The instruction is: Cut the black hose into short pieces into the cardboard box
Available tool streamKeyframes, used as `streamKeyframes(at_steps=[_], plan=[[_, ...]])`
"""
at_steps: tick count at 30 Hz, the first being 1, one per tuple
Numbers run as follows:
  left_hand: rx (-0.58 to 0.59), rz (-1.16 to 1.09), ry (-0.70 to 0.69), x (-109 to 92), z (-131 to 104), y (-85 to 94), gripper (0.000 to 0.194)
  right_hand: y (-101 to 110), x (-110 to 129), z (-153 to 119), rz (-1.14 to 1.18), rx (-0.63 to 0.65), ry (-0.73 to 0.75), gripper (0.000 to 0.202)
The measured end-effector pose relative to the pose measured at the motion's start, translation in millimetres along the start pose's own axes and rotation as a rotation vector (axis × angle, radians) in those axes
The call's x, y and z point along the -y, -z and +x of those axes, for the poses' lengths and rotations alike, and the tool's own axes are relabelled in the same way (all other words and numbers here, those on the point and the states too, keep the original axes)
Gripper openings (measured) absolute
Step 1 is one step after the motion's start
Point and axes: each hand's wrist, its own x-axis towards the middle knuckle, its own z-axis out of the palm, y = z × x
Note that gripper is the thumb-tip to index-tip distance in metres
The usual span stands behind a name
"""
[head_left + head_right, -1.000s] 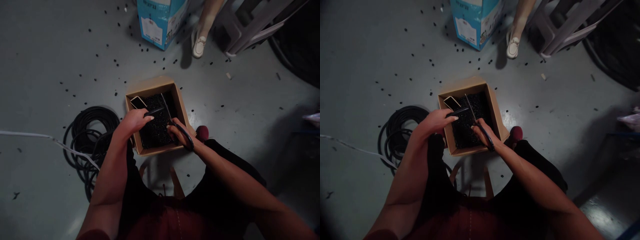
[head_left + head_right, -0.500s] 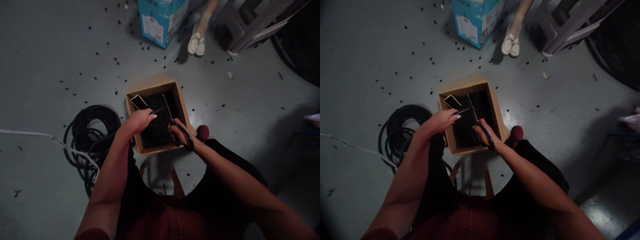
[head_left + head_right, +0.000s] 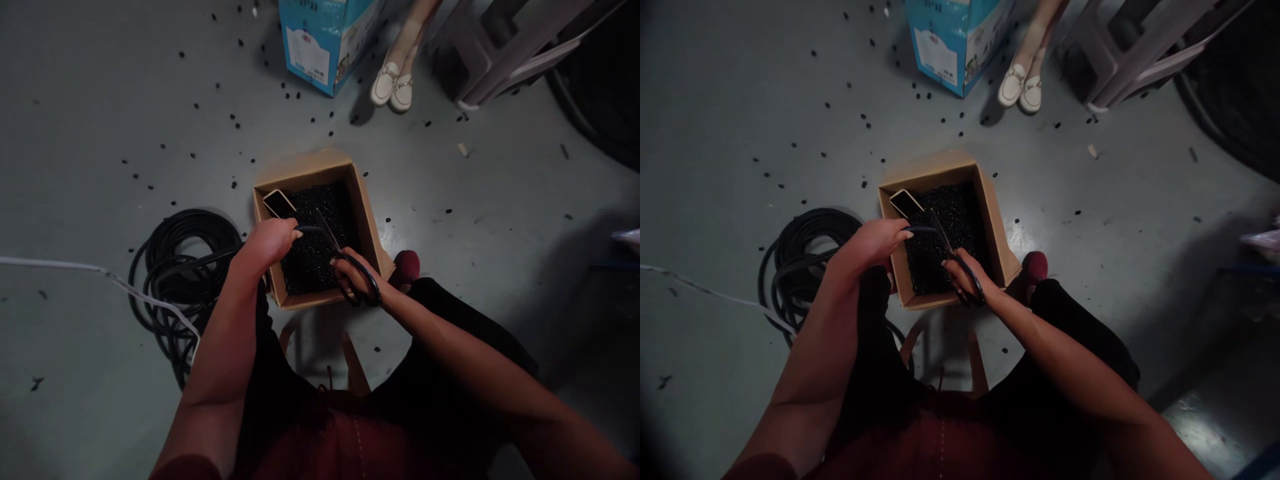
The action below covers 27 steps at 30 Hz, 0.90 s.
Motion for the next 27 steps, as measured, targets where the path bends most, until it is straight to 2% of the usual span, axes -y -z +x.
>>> streamKeyframes(at_steps=[6,11,16,27], plan=[[-0.135,-0.119,0.006,0.5,-2.7,7.8,0.037,1.6,-9.5,11.8,0.197,-0.015,0.002,0.032],[-0.246,-0.229,0.007,-5.9,-5.1,17.2,0.039,-1.8,-3.6,8.8,0.249,-0.070,0.150,0.036],[-0.279,-0.230,0.019,-11.7,-3.4,18.3,0.038,-0.3,4.7,0.2,0.176,-0.118,0.266,0.036],[-0.277,-0.193,0.005,-27.7,-2.9,18.9,0.036,-1.2,11.0,-9.7,0.032,-0.111,0.236,0.037]])
